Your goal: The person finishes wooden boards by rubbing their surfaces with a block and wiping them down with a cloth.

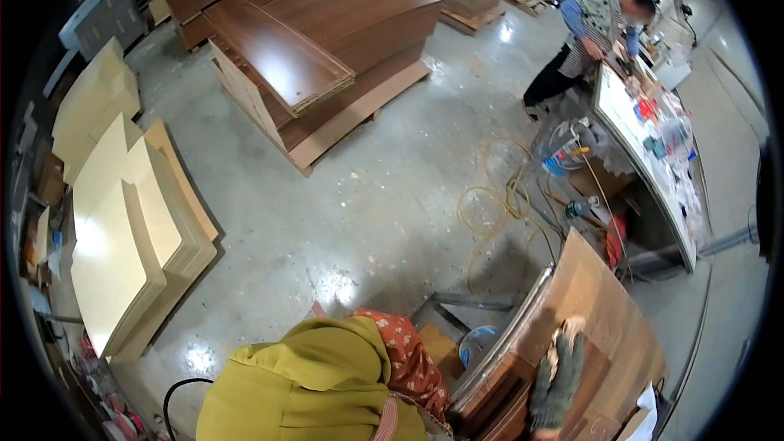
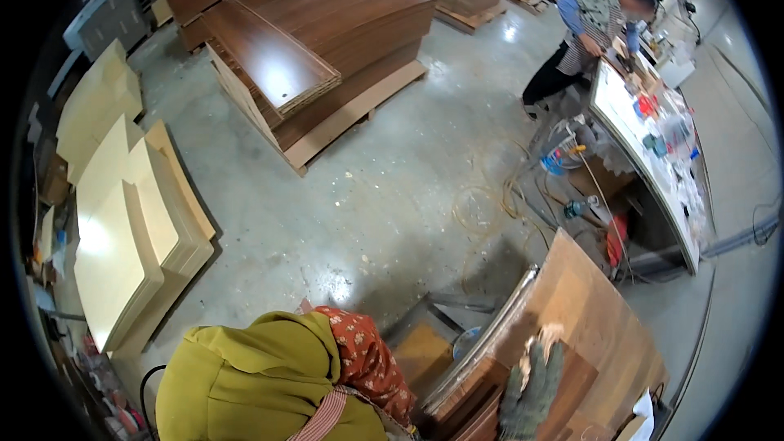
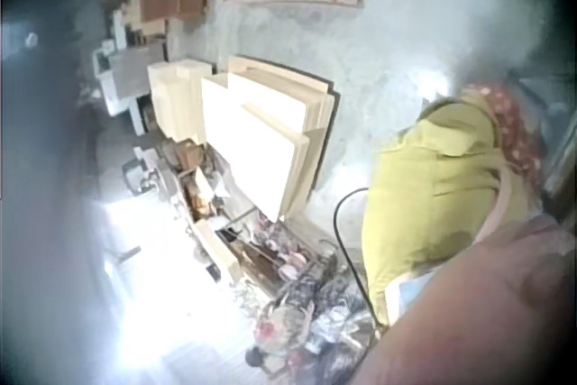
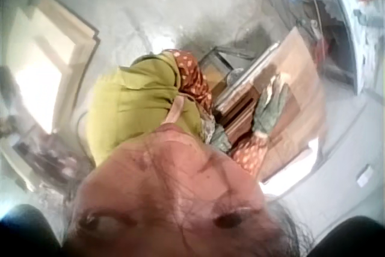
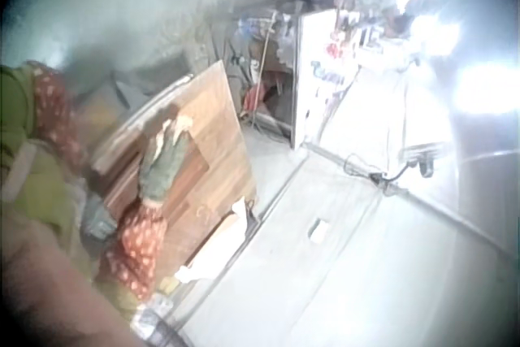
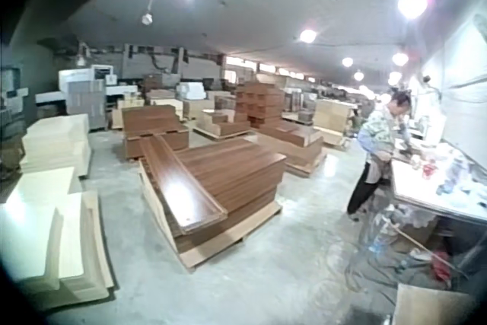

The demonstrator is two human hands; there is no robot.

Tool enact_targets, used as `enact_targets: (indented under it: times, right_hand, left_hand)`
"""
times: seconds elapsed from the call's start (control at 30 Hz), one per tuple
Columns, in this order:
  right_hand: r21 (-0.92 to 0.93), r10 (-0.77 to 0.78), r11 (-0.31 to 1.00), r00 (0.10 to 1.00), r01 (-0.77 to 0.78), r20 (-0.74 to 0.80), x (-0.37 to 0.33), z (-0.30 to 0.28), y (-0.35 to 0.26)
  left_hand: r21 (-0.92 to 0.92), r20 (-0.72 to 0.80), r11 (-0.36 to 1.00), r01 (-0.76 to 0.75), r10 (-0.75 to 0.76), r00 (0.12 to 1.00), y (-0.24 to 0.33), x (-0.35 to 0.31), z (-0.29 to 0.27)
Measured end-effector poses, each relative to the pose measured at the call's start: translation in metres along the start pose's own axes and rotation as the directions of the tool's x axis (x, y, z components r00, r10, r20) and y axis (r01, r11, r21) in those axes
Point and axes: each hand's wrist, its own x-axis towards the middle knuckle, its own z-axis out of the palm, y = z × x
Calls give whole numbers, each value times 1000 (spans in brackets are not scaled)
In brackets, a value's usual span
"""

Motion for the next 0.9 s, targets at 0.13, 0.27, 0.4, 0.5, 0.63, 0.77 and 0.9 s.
enact_targets:
  times: [0.13, 0.27, 0.4, 0.5, 0.63, 0.77, 0.9]
  right_hand:
    - [156, 96, 984, 995, -90, -34, 23, 4, -7]
    - [245, 287, 931, 958, -272, -27, 64, 25, 30]
    - [260, 386, 910, 890, -324, -241, 29, 11, 26]
    - [168, 501, 865, 792, -473, -349, -51, -7, 47]
    - [60, 672, 703, 633, -709, -384, -151, -32, 22]
    - [212, 847, 469, 368, -857, -384, -247, -46, -31]
    - [144, 807, 221, 98, -964, -583, -382, -50, -106]
  left_hand:
    - [5, 14, 1000, 27, -27, 1000, -1, 4, 1]
    - [2, 14, 1000, 29, -29, 999, 0, 4, -1]
    - [-31, 26, 1000, 0, 1, 1000, 11, 3, -1]
    - [-78, 28, 997, -17, 20, 999, 19, 6, -4]
    - [-205, 28, 977, -65, 73, 997, 33, 11, -14]
    - [-146, -60, 983, -114, 106, 993, 48, 11, -17]
    - [-361, 526, 933, -8, 210, 824, 61, 56, -20]
